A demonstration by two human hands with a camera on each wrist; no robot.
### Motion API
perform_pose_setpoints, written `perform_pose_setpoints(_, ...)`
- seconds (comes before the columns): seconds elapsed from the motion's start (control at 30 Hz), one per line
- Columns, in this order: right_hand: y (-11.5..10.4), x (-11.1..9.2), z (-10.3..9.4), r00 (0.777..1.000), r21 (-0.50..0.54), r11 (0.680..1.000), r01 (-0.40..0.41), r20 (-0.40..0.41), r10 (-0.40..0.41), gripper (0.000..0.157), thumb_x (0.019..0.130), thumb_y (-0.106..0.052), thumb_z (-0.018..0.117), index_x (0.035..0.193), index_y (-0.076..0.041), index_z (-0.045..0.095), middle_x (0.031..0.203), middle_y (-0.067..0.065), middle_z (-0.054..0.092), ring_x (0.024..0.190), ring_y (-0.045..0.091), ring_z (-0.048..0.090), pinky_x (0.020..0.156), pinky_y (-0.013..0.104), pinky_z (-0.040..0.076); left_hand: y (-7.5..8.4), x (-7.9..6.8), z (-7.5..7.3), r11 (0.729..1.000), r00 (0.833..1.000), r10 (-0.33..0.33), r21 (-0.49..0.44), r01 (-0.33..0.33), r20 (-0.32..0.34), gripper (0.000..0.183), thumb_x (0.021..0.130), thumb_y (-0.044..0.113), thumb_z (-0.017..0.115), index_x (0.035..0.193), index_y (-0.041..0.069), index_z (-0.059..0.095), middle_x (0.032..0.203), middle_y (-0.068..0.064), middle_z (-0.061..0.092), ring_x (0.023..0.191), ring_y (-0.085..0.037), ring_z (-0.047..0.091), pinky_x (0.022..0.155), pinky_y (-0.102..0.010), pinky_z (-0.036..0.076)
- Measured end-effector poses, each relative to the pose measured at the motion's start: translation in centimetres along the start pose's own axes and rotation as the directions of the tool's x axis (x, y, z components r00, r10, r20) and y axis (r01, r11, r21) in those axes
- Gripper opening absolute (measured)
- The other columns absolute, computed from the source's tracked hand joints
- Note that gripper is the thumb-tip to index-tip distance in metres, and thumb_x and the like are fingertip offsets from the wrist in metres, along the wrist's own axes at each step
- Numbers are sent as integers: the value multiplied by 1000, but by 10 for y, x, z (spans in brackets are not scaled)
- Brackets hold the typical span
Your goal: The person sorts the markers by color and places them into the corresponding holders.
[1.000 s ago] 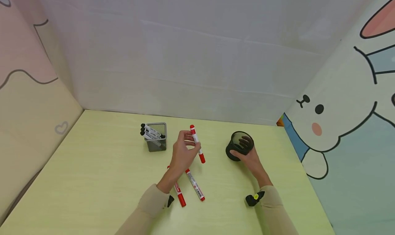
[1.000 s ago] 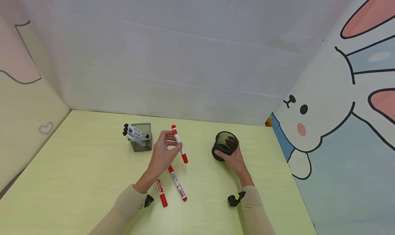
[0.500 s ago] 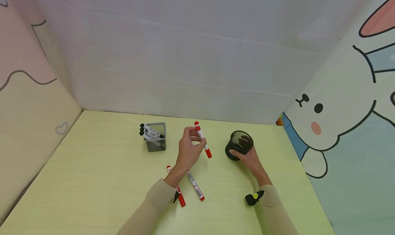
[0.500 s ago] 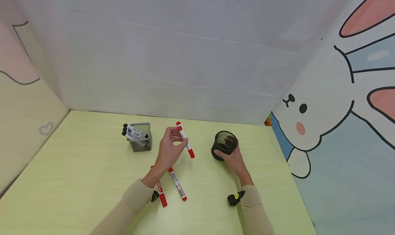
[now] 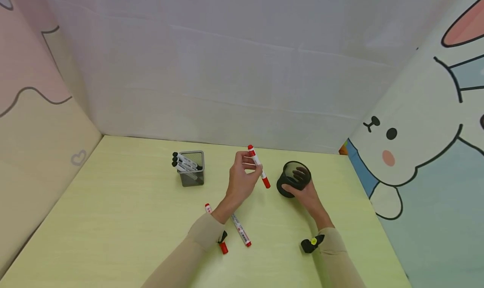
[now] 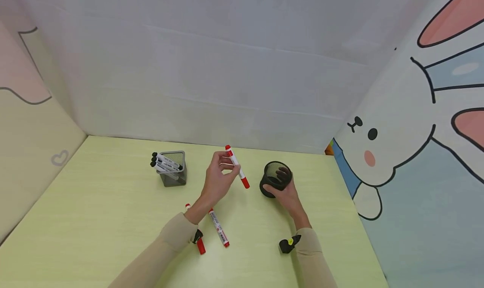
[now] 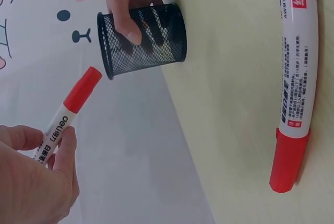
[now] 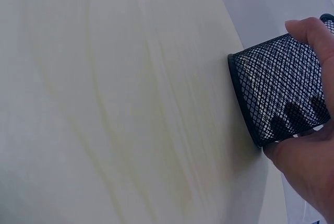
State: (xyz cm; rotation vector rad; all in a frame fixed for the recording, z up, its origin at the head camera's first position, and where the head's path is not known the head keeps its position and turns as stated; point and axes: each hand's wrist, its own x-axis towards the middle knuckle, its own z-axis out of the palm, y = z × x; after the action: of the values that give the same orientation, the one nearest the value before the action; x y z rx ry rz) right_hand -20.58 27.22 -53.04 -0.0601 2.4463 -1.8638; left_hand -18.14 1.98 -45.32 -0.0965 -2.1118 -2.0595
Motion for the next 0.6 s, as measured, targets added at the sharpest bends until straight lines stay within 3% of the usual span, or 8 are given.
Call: perform_pose_setpoints(0.6,-1,0,1,1000,33,999,8,-10,-7,84,90,-8,78,155,-8,24,157,18,35,148,35,32,119,50,28,8,8,25,994,996,82,-70,-81,16,35,96,1,68,126,3,50,113,-13,62,99,-25,68,86,-32,58)
